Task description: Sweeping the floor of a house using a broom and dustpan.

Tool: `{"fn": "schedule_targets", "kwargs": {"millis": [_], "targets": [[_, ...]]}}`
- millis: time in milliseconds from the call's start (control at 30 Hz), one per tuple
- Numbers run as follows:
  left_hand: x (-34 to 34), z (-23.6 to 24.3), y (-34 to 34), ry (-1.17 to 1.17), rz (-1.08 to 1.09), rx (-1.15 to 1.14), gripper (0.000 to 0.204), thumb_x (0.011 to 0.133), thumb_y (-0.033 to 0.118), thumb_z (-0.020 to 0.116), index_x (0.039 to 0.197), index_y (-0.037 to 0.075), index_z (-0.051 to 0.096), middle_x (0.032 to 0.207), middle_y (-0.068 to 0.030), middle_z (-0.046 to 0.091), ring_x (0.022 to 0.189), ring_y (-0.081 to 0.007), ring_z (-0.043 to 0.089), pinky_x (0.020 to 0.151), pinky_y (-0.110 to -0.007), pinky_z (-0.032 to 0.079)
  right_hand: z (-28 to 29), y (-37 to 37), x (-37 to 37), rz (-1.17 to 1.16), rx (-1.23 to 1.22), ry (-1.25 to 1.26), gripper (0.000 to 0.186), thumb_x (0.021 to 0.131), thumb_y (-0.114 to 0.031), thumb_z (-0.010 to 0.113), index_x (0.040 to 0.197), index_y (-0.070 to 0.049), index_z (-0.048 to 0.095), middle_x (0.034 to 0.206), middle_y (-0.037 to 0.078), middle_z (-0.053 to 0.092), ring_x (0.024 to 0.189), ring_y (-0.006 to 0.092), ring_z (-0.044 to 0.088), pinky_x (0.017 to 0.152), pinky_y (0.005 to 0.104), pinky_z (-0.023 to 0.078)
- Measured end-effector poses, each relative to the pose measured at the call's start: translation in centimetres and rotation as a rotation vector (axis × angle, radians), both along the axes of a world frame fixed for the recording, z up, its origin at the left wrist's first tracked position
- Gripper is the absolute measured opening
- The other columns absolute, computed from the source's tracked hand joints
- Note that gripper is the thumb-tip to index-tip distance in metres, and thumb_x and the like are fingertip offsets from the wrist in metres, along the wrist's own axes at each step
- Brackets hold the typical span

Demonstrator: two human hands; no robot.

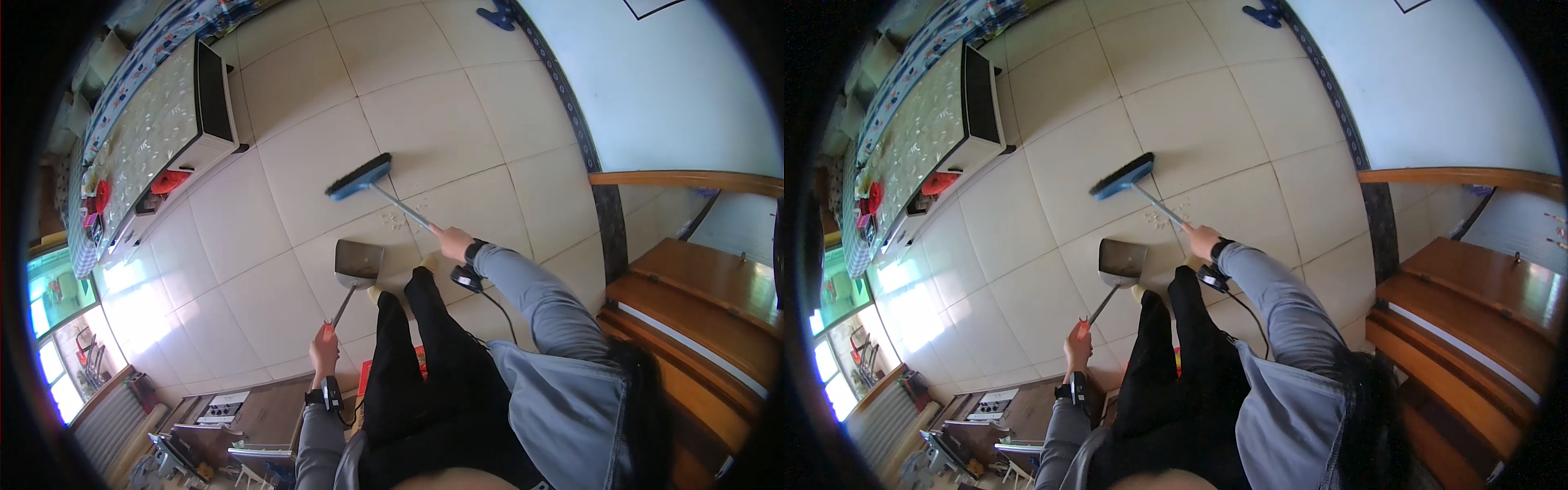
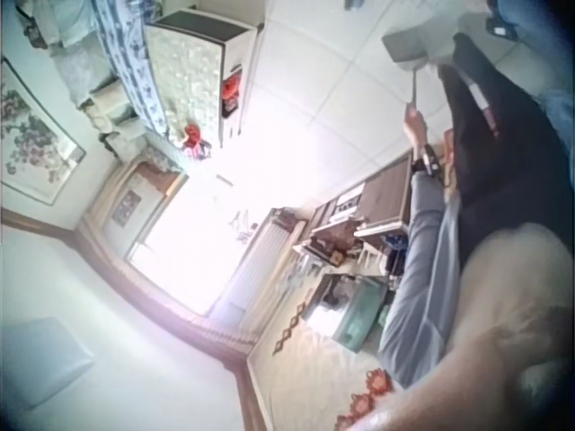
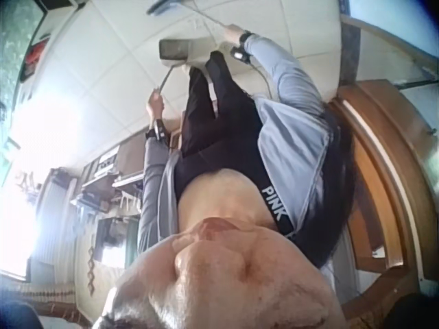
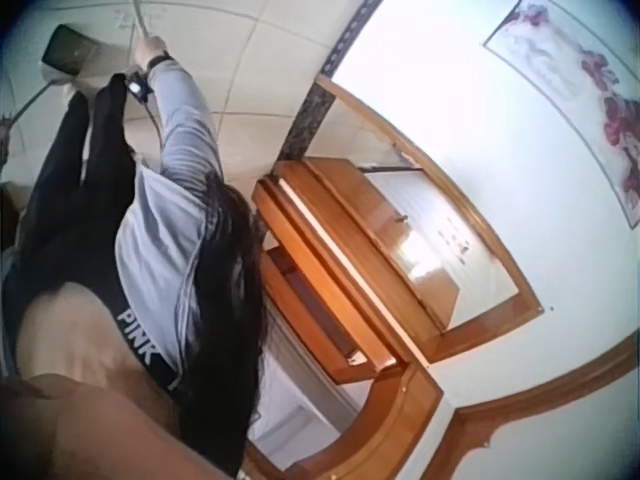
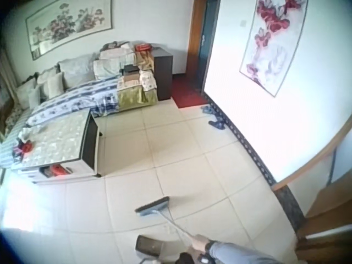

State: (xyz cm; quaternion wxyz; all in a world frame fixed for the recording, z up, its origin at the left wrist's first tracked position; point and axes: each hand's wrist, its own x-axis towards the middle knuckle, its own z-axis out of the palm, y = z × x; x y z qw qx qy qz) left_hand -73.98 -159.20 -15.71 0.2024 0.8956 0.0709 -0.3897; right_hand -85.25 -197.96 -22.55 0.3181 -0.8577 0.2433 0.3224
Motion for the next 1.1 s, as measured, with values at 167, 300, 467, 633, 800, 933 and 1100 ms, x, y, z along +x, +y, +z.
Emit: {"fn": "schedule_targets", "kwargs": {"millis": [167,300,467,633,800,933,1100], "targets": [[0.6,-0.3,0.3,-0.006,-0.086,-0.014,0.036,0.074,0.019,0.047,0.108,0.014,0.054,0.050,-0.0060,0.053,0.041,-0.0142,0.053,0.041,-0.027,0.044,1.9,-0.8,-8.6,0.101,-0.092,0.078,0.056,0.075,-0.005,0.040,0.127,-0.019,0.027,0.071,0.020,0.056,0.065,0.0339,0.056,0.059,0.0433,0.045],[1.5,-0.6,-0.4,0.017,-0.163,-0.008,0.038,0.072,0.017,0.045,0.109,0.014,0.053,0.050,-0.0066,0.054,0.041,-0.0156,0.054,0.041,-0.028,0.044,5.1,-2.3,-15.0,0.038,-0.072,0.109,0.055,0.075,-0.004,0.040,0.127,-0.020,0.030,0.070,0.022,0.054,0.063,0.0363,0.054,0.058,0.0436,0.043],[2.4,-0.6,-1.8,0.015,-0.279,-0.004,0.040,0.071,0.015,0.045,0.110,0.015,0.053,0.050,-0.0066,0.054,0.041,-0.0158,0.054,0.042,-0.029,0.045,8.7,-0.8,-20.6,-0.266,-0.028,-0.010,0.055,0.075,-0.009,0.042,0.127,-0.018,0.028,0.070,0.023,0.053,0.062,0.0369,0.053,0.057,0.0444,0.039],[2.9,-0.7,-2.9,0.043,-0.340,0.020,0.039,0.070,0.015,0.045,0.107,0.017,0.055,0.052,-0.0071,0.055,0.040,-0.0156,0.053,0.043,-0.029,0.044,7.0,1.4,-20.0,-0.626,0.038,-0.001,0.056,0.075,-0.011,0.044,0.128,-0.012,0.026,0.067,0.021,0.054,0.056,0.0301,0.055,0.058,0.0399,0.043],[3.7,-1.0,-3.5,0.022,-0.464,0.055,0.036,0.071,0.018,0.045,0.105,0.019,0.056,0.059,-0.0095,0.057,0.048,-0.0200,0.056,0.048,-0.032,0.045,2.0,5.6,-14.7,-0.862,0.360,0.024,0.061,0.074,-0.015,0.046,0.126,-0.003,0.016,0.062,0.013,0.053,0.046,0.0203,0.054,0.041,0.0319,0.041],[4.1,-1.2,-3.6,-0.005,-0.614,0.137,0.034,0.073,0.022,0.045,0.105,0.022,0.055,0.080,-0.0132,0.060,0.074,-0.0296,0.058,0.065,-0.039,0.046,1.5,11.7,-13.0,-0.956,0.446,0.018,0.063,0.070,-0.007,0.043,0.125,0.000,0.013,0.052,0.012,0.051,0.042,0.0235,0.053,0.037,0.0351,0.040],[4.4,-0.9,-3.8,-0.107,-0.743,0.033,0.031,0.074,0.024,0.045,0.104,0.022,0.054,0.088,-0.0135,0.059,0.085,-0.0314,0.055,0.070,-0.041,0.045,4.8,13.3,-15.4,-0.695,0.355,0.067,0.065,0.072,-0.006,0.043,0.130,-0.007,0.015,0.057,0.015,0.053,0.046,0.0235,0.054,0.040,0.0335,0.041]]}}
